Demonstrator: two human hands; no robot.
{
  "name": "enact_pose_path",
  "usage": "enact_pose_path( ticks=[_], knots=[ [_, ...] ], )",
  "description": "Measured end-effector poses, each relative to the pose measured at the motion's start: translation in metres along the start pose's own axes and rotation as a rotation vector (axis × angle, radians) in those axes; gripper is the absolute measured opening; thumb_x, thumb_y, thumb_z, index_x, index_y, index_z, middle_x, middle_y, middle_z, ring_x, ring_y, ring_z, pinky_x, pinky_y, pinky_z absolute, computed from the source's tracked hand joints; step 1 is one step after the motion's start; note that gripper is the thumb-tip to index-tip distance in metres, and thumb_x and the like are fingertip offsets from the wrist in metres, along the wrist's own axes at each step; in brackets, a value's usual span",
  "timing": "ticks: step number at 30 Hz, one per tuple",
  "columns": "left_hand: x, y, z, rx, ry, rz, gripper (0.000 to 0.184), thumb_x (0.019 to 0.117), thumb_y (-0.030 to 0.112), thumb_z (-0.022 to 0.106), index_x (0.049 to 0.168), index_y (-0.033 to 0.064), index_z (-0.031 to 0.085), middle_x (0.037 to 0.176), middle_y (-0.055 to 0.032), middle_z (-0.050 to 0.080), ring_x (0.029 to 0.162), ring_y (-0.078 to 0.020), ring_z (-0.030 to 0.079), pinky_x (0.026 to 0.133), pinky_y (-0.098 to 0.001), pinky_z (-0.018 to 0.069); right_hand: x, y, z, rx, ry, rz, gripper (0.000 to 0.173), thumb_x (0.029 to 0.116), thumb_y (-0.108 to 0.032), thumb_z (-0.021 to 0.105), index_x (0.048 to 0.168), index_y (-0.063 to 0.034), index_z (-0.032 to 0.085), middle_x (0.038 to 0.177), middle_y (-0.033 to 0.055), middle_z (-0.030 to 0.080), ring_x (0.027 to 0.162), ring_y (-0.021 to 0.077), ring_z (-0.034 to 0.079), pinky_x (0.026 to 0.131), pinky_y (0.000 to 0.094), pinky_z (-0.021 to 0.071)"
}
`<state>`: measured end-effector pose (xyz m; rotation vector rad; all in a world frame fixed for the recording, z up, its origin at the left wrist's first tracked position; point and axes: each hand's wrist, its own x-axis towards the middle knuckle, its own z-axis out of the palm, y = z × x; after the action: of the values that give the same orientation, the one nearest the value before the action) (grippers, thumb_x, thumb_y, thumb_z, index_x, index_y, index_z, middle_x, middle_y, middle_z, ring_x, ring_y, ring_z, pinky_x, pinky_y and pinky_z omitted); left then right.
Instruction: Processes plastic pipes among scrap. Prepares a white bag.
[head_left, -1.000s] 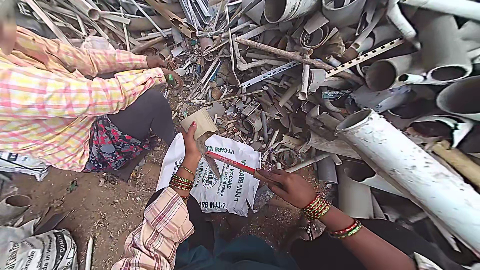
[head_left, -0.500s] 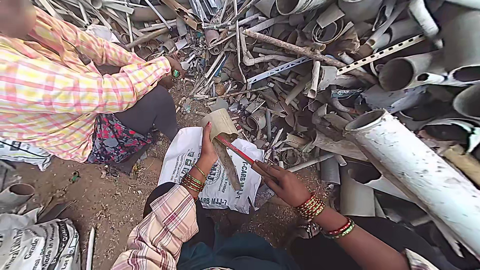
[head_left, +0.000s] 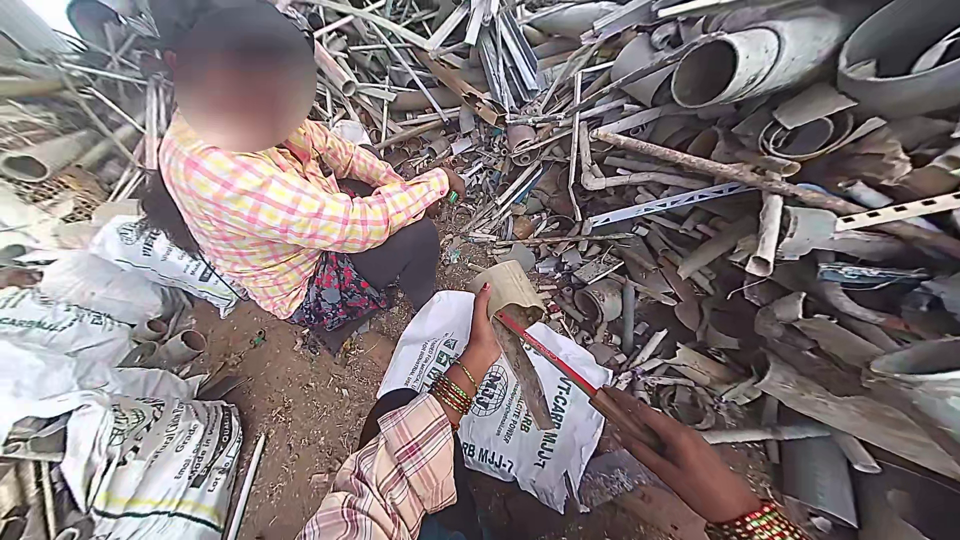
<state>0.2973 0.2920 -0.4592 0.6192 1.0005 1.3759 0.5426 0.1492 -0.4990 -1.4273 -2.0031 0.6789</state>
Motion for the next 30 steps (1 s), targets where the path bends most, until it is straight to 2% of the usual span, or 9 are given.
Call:
enact_pose_path(
  ticks=[4,8,15,19,21,24,26,28,30],
  knots=[
    [-0.001,0.002,0.003,-0.051,-0.003,0.009,0.050,0.1121,0.039,0.022,0.142,0.0059,0.044,0.123,-0.0131,0.059,0.109,-0.0182,0.061,0.094,-0.0369,0.0515,0.000,-0.003,0.002,0.116,-0.096,0.149,0.054,0.0989,-0.025,0.052,0.147,0.0009,0.051,0.085,0.0192,0.071,0.061,0.0318,0.066,0.060,0.0530,0.0544],
    [-0.004,0.001,0.006,-0.100,-0.005,0.011,0.048,0.1118,0.042,0.022,0.133,0.0081,0.049,0.109,-0.0093,0.063,0.098,-0.0157,0.064,0.086,-0.0336,0.0549,0.002,-0.021,0.008,0.202,-0.175,0.245,0.050,0.1063,-0.020,0.040,0.148,0.0067,0.044,0.081,0.0157,0.065,0.058,0.0243,0.059,0.058,0.0442,0.0519],
    [-0.002,-0.006,0.005,-0.127,0.010,0.004,0.052,0.1103,0.049,0.022,0.127,0.0123,0.054,0.104,-0.0070,0.066,0.094,-0.0151,0.067,0.082,-0.0344,0.0568,0.003,-0.032,0.009,0.400,-0.428,0.422,0.041,0.1094,-0.026,0.033,0.138,0.0020,0.042,0.070,0.0042,0.051,0.052,0.0146,0.054,0.053,0.0333,0.0513],
    [-0.003,-0.003,0.001,-0.120,-0.015,0.032,0.055,0.1099,0.050,0.017,0.132,0.0131,0.051,0.108,-0.0068,0.066,0.098,-0.0154,0.066,0.085,-0.0359,0.0565,-0.003,-0.033,0.018,0.714,-0.541,0.386,0.032,0.1028,-0.030,0.036,0.129,-0.0111,0.041,0.068,-0.0068,0.047,0.048,0.0058,0.052,0.045,0.0247,0.0496],
    [-0.004,-0.003,0.004,-0.131,-0.014,0.033,0.056,0.1095,0.052,0.017,0.130,0.0137,0.052,0.106,-0.0060,0.067,0.097,-0.0148,0.067,0.084,-0.0356,0.0567,-0.002,-0.032,0.015,0.595,-0.498,0.367,0.032,0.1046,-0.028,0.038,0.130,-0.0088,0.043,0.070,-0.0033,0.047,0.050,0.0083,0.052,0.048,0.0270,0.0500],
    [-0.006,-0.010,0.011,-0.146,-0.044,-0.010,0.052,0.1100,0.050,0.021,0.128,0.0141,0.054,0.104,-0.0052,0.067,0.096,-0.0143,0.067,0.083,-0.0346,0.0570,0.007,-0.029,-0.002,0.061,-0.372,0.369,0.042,0.1096,-0.023,0.043,0.140,0.0047,0.046,0.088,0.0243,0.064,0.078,0.0389,0.065,0.075,0.0542,0.0522],
    [-0.008,-0.010,0.009,-0.123,-0.066,-0.028,0.048,0.1107,0.047,0.024,0.129,0.0128,0.053,0.104,-0.0057,0.067,0.096,-0.0145,0.067,0.084,-0.0337,0.0569,0.012,-0.032,0.001,-0.130,-0.287,0.356,0.043,0.1086,-0.023,0.045,0.139,0.0077,0.047,0.093,0.0313,0.068,0.090,0.0515,0.069,0.081,0.0645,0.0515],
    [-0.012,-0.013,0.012,-0.116,-0.072,-0.042,0.047,0.1104,0.047,0.026,0.129,0.0135,0.053,0.106,-0.0052,0.067,0.097,-0.0144,0.067,0.085,-0.0337,0.0565,0.008,-0.035,0.007,-0.079,-0.268,0.328,0.043,0.1078,-0.022,0.046,0.138,0.0088,0.047,0.088,0.0293,0.067,0.085,0.0489,0.069,0.077,0.0622,0.0523],
    [-0.011,-0.017,0.017,-0.137,-0.040,-0.043,0.050,0.1094,0.051,0.026,0.130,0.0157,0.055,0.109,-0.0047,0.067,0.100,-0.0152,0.067,0.086,-0.0362,0.0566,0.002,-0.036,0.008,0.078,-0.345,0.285,0.042,0.1071,-0.022,0.045,0.136,0.0089,0.046,0.084,0.0243,0.063,0.076,0.0388,0.065,0.073,0.0541,0.0524]
  ],
)
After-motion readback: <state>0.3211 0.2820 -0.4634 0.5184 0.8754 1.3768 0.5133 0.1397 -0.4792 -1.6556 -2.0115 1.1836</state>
